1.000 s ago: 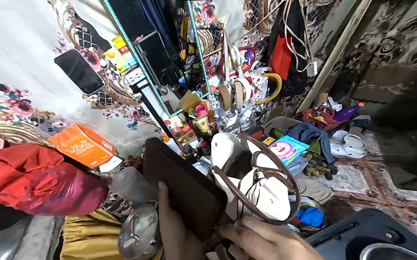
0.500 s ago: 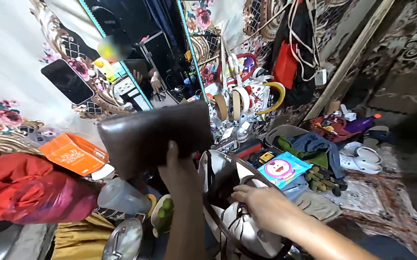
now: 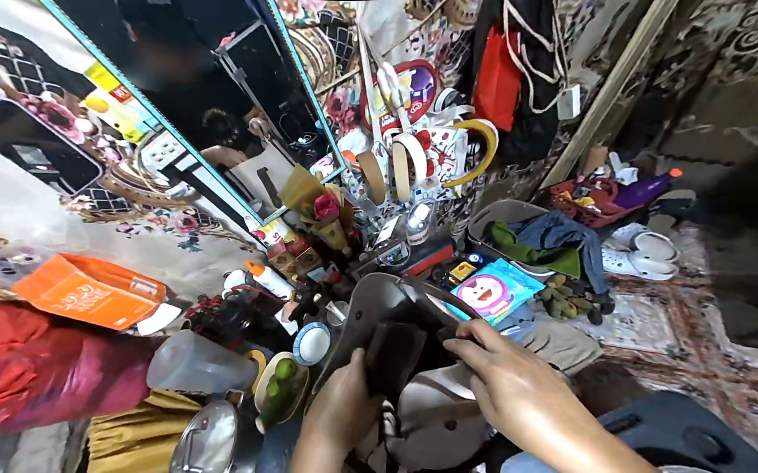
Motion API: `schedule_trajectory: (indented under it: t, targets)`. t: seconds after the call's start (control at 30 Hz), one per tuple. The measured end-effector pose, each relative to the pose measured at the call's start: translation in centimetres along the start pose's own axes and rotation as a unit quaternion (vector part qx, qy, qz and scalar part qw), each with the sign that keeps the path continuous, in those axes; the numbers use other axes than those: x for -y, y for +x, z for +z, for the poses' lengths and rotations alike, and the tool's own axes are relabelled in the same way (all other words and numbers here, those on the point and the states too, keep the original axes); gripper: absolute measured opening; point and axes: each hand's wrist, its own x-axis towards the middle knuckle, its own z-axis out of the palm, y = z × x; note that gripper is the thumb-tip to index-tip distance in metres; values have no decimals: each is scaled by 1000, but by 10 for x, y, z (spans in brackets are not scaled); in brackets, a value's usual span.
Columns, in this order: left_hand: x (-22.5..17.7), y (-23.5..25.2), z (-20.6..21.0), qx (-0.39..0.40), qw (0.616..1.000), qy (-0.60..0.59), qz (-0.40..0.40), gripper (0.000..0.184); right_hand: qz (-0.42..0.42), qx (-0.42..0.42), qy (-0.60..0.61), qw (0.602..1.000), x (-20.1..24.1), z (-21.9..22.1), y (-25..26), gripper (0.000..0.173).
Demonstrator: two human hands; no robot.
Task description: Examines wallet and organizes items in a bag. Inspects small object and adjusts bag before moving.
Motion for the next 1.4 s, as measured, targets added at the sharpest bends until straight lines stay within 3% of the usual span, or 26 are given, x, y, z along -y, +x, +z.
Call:
schedule_trajectory:
  t: [0.1, 0.17, 0.23, 0.3, 0.37, 0.43, 0.5, 0.57, 0.63, 0.67, 0.73, 0.8, 0.87, 0.93, 1.0, 1.07, 1.17, 1.23, 1.3, 1.4]
  targets:
    - [-13, 23, 16, 110, 992, 57, 22, 56, -15, -11, 54, 998, -7, -1, -12, 38]
    - [-20, 32, 31, 146, 986, 73, 34, 54, -55, 8, 159, 986, -15, -6, -21, 36]
    - [-22, 36, 46, 128, 988, 68, 51, 53, -60, -21, 289, 955, -24, -9, -26, 36]
    - [-21, 36, 57, 93, 993, 53, 50, 60, 2, -116, 365, 924, -31, -10, -24, 37]
    - [-17, 30, 63, 69, 994, 42, 69, 58, 81, -186, 338, 919, -45, -3, -9, 41]
    - [-10, 23, 70, 31, 991, 17, 127, 58, 129, -128, 282, 942, -60, 13, 7, 48]
    - [-9, 8, 74, -69, 979, -12, 192, 48, 132, 21, 268, 954, -62, 28, 18, 56]
    - [-7, -5, 80, -322, 908, -34, 268, 26, 98, 118, 269, 951, -52, 45, 17, 51]
    - [-6, -14, 74, -513, 821, -35, 249, 20, 48, 174, 268, 946, -40, 58, 8, 42]
    - [-3, -18, 69, -545, 812, -25, 209, 22, 38, 200, 259, 944, -36, 63, 3, 42]
    - [7, -19, 65, -503, 852, -51, 132, 34, 31, 233, 226, 945, -29, 70, -2, 44]
    - [14, -15, 67, -400, 909, -106, 45, 34, 22, 273, 196, 942, -26, 72, 2, 40]
    - [8, -11, 59, -302, 947, -98, -46, 46, -3, 333, 176, 926, -26, 73, 11, 36]
    - [-5, -5, 47, -230, 964, -59, -116, 63, -36, 371, 173, 912, -30, 77, 13, 34]
    - [-14, 7, 42, -208, 967, -17, -148, 70, -65, 384, 182, 903, -36, 83, 13, 35]
    - [-18, 18, 41, -193, 970, 9, -150, 62, -91, 389, 190, 897, -40, 86, 13, 37]
    - [-19, 20, 41, -184, 974, 7, -129, 37, -102, 379, 228, 891, -50, 82, 27, 38]
    - [-15, 16, 49, -230, 968, 4, -98, 28, -51, 318, 312, 894, -71, 76, 45, 44]
    - [-12, 9, 62, -295, 954, 10, -54, 23, 53, 205, 354, 911, -92, 72, 69, 41]
    - [-10, -2, 78, -338, 941, 11, -15, 20, 172, 133, 268, 938, -116, 82, 114, 32]
